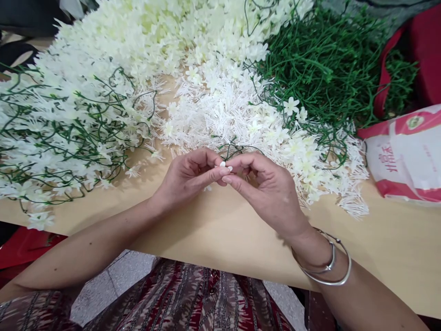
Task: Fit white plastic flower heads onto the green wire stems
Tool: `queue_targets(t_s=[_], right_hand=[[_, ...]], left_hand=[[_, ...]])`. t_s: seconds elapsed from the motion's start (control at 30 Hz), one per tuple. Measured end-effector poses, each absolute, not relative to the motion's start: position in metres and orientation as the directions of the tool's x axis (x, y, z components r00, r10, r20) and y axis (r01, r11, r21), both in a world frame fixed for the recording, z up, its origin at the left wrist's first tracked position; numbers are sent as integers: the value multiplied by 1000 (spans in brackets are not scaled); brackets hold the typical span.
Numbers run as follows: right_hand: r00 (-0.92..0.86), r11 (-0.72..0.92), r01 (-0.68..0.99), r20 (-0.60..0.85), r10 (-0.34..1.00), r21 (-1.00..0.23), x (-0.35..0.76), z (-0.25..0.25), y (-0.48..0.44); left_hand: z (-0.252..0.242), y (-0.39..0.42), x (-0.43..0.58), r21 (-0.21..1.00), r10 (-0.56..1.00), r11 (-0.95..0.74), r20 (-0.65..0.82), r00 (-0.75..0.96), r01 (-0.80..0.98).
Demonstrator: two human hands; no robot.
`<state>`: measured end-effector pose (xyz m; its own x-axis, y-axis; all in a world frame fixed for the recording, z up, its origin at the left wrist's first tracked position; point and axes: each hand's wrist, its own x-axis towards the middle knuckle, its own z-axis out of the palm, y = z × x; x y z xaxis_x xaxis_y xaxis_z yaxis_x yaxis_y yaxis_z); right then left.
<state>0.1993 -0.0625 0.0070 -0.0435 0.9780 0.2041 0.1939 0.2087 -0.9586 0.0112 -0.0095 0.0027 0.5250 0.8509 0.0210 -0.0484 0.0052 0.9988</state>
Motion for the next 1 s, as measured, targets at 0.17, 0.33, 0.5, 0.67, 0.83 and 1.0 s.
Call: queue_targets(t_s=[0.17,0.33,0.5,0.67,0.83,1.0], right_hand=[[129,153,252,190,973,-955,207,6,-57],[122,130,267,167,978,-955,208,8,-57],[101,126,243,154,983,-962,204,11,-59],[93,163,225,188,978,-961,201,7,-61],[8,296,294,313,950,-909,202,6,-63],[-71,353,242,346,935,-904,204,9,-60]], left_hand=[[4,-5,10,995,833,56,2,554,-88],[5,-7,9,999,849,13,16,528,-50],[9,-9,10,997,869,-73,67,491,-6],[13,-9,9,995,874,-91,56,483,50],[10,-7,8,1000,851,-3,10,525,-15],[13,-4,8,989,771,116,-34,636,-87]])
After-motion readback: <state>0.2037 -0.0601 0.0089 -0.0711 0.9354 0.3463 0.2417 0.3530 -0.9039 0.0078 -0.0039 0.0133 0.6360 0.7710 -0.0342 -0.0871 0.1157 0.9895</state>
